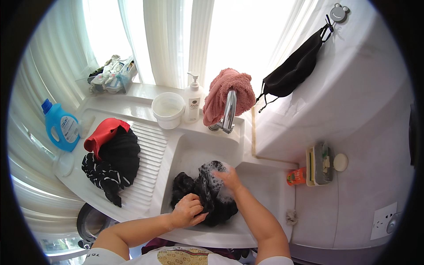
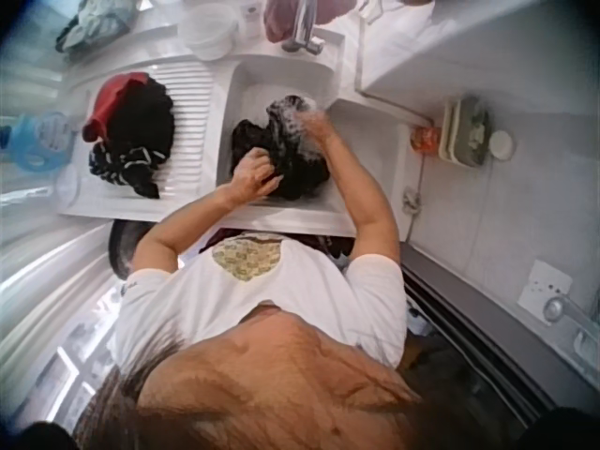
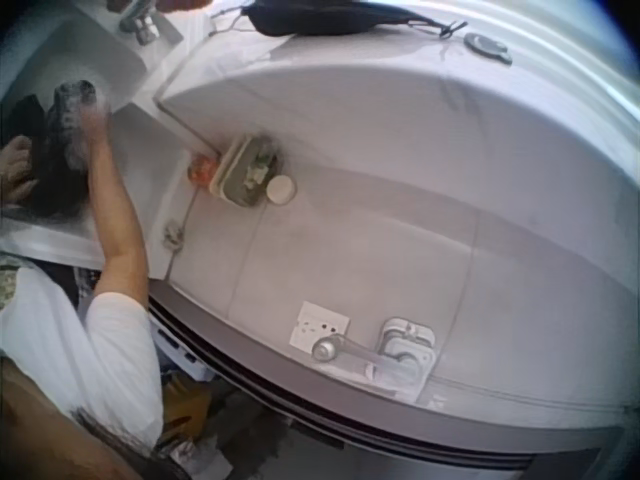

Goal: The person washes black clothing by hand in a sink filled with soapy water, scrubbing the fabric against itself and submerged it repeatedly.

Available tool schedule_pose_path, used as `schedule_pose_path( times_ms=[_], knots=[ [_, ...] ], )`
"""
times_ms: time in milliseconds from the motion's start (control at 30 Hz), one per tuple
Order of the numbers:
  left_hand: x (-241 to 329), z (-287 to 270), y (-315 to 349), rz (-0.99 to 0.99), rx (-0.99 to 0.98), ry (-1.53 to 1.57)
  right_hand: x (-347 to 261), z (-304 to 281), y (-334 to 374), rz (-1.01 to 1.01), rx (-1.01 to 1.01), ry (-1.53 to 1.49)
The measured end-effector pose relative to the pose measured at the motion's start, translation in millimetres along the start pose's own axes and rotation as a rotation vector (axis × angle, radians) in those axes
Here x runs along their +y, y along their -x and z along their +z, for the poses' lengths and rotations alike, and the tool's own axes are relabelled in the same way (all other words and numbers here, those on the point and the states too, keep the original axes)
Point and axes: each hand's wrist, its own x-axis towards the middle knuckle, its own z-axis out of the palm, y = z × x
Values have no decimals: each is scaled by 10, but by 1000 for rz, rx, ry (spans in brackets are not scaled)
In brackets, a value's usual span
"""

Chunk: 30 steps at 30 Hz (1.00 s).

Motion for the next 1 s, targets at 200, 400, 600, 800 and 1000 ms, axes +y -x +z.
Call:
schedule_pose_path(
  times_ms=[200, 400, 600, 800, 1000],
  knots=[
    [-142, -335, 108, -247, 319, 180, -331, 145, 569, -287, -247, 249],
    [-298, 253, -36, -796, -330, -32, 95, 108, 833, -181, -277, 1406],
    [-727, 1017, 137, -960, -536, -318, 1166, -119, 408, 35, -334, 1135],
    [-1555, 1573, 619, -968, -993, -196, 1717, -258, -98, 241, -390, 1184],
    [-1784, 1428, 398, -931, -950, -227, 1711, -302, -555, 127, -339, 1093]
  ],
)
